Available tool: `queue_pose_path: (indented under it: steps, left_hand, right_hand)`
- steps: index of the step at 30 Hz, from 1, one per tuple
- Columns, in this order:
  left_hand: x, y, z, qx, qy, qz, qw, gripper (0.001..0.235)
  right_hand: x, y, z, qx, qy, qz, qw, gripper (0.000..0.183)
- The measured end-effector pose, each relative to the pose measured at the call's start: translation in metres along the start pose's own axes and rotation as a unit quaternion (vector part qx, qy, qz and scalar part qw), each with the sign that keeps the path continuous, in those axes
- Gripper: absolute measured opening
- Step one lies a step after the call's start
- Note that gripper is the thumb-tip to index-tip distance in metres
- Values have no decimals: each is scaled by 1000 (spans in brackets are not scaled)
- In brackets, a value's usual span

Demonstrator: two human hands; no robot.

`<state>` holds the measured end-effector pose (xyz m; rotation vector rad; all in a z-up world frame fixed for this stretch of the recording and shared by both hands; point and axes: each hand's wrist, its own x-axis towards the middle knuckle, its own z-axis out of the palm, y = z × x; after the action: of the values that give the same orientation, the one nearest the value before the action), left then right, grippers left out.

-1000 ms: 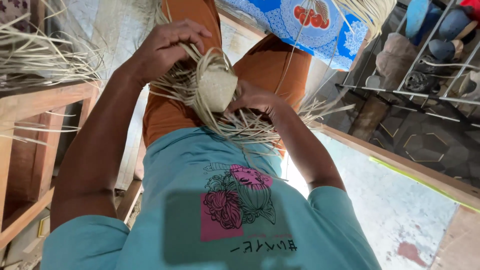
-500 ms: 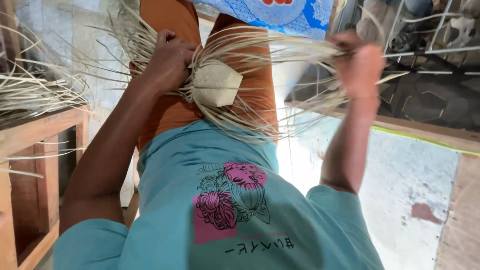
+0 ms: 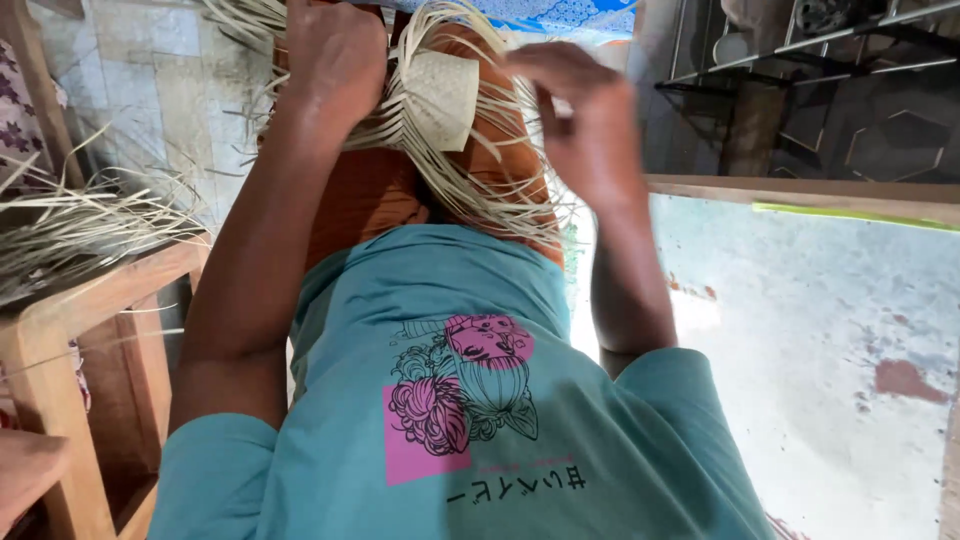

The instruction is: The person sits on the floor and weaves a basket using dried palm leaves. They interlace the leaves by hand, pulling and tucking them into the existing structure to build up the sides of the basket.

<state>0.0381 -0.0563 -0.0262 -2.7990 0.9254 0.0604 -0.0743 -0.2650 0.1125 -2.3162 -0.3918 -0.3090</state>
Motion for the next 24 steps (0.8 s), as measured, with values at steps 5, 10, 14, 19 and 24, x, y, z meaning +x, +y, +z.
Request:
queue_pose_path:
  steps: [5, 10, 14, 19, 24]
  left_hand:
    - [-13, -4, 8, -99, 13, -4, 995, 30]
    - [-66, -19, -77, -401, 171, 14, 900, 56]
    - [-99, -2, -78, -561, 248, 24, 790, 5]
    - [-97, 14, -62, -535, 259, 12, 804, 6]
    - [-95, 11, -62, -523, 290, 24, 801, 6]
  right_hand:
    - [0, 14, 59, -91, -226, 136, 960, 65]
    - [-17, 31, 75, -35, -175, 155, 972, 71]
    - [-26, 37, 84, 100, -109, 98, 984, 73]
    - [-25, 34, 91, 175, -81, 81, 978, 72]
    - [-26, 44, 104, 177, -50, 47, 982, 73]
